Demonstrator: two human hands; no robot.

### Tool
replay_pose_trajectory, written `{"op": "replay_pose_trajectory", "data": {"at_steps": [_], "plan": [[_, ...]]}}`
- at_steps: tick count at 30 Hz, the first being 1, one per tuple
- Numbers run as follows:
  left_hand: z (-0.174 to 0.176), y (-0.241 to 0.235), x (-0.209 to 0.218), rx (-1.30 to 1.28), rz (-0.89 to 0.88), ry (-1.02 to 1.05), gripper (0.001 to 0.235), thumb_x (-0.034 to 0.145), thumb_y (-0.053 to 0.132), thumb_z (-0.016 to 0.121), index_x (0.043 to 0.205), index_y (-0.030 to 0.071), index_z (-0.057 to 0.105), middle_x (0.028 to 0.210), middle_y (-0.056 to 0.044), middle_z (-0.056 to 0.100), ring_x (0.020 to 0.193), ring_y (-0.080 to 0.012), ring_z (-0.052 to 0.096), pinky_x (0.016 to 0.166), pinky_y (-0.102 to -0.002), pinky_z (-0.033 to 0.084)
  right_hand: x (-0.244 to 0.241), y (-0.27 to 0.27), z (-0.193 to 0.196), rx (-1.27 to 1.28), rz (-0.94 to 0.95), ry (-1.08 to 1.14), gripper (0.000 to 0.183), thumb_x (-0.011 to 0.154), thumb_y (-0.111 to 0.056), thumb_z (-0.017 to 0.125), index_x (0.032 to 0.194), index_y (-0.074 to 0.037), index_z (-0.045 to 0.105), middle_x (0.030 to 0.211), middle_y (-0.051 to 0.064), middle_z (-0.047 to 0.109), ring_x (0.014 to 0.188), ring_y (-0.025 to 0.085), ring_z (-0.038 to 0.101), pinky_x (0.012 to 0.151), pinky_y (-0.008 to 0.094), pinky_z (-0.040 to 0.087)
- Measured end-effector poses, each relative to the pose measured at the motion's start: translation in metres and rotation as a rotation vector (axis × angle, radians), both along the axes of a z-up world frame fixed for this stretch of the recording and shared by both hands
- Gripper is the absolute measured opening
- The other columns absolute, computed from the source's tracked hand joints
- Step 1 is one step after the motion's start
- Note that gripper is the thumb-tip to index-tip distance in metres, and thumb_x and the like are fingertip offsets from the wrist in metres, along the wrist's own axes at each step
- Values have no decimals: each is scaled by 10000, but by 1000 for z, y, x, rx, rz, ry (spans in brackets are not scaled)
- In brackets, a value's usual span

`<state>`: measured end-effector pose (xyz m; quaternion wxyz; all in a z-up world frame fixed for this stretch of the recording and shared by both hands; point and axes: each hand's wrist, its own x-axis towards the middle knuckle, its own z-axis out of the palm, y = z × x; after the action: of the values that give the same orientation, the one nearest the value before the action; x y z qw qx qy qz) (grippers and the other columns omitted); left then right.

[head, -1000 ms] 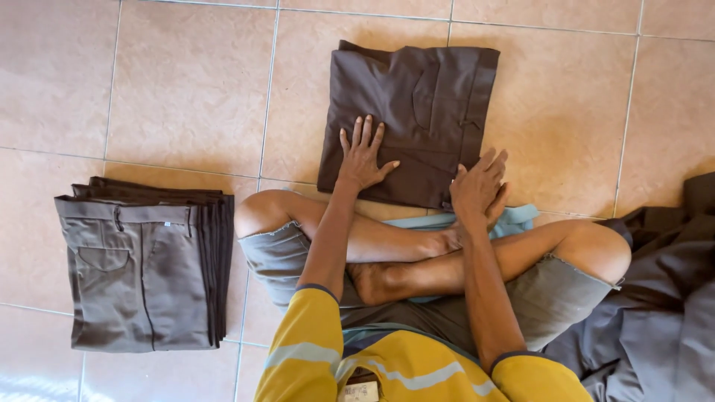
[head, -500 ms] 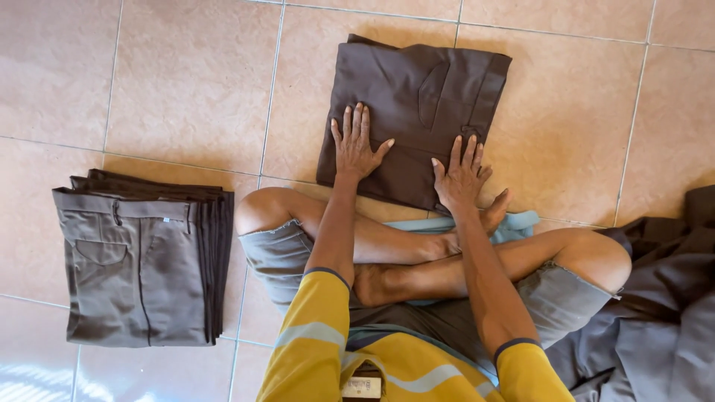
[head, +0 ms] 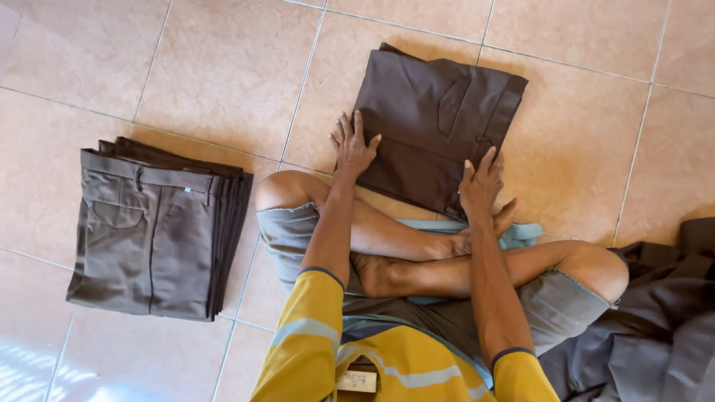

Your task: The person sits cross-legged on a tiled floor and folds dark trousers by hand. They unfold each pair, align the legs, fold the garment in half lengthwise, then fold it into a compact rectangle, placing the finished piece onto a growing stack.

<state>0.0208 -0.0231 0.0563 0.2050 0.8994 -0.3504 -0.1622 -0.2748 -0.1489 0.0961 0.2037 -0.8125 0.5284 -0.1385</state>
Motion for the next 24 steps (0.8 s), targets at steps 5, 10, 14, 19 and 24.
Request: {"op": "replay_pose_trajectory", "data": {"at_steps": [5, 10, 14, 19, 24], "plan": [[-33, -2, 19, -59, 132, -131, 890, 864, 496, 791, 1531, 89, 365, 1511, -185, 415, 1305, -399, 499, 1023, -612, 489, -23, -31, -46, 45, -208, -35, 695, 1088, -534, 590, 1460, 13, 378, 1254, 269, 516, 1093, 446, 637, 827, 546, 533], [-26, -4, 20, 31, 221, -132, 969, 750, 577, 876, 1474, 127, 416, 1407, -50, 434, 1161, -326, 530, 897, -541, 538, -29, -42, -72, 163, -296, -98, 527, 974, -551, 736, 1167, -90, 569, 995, 150, 612, 909, 383, 702, 640, 508, 546], [-1, -7, 14, 19, 270, -22, 911, 811, 544, 841, 1489, 120, 404, 1431, -58, 428, 1213, -330, 510, 945, -527, 510, -20, -27, -32, 171, -250, -111, 564, 1038, -556, 645, 1217, -36, 524, 1042, 196, 579, 951, 408, 677, 720, 524, 553], [8, -9, 15, 25, 280, -32, 851, 798, 521, 858, 1429, 107, 465, 1398, -39, 415, 1183, -342, 514, 960, -540, 509, -10, -20, -1, 167, -231, -116, 475, 1079, -453, 629, 1182, -3, 513, 1004, 212, 565, 900, 421, 669, 700, 529, 554], [-4, -13, 19, -47, 365, 48, 799, 833, 634, 791, 1394, 132, 522, 1401, -52, 434, 1180, -326, 556, 949, -517, 515, 11, 4, 76, 246, -299, -175, 629, 1134, -560, 320, 1150, 32, 530, 1060, 283, 603, 1024, 499, 653, 877, 624, 492]]}}
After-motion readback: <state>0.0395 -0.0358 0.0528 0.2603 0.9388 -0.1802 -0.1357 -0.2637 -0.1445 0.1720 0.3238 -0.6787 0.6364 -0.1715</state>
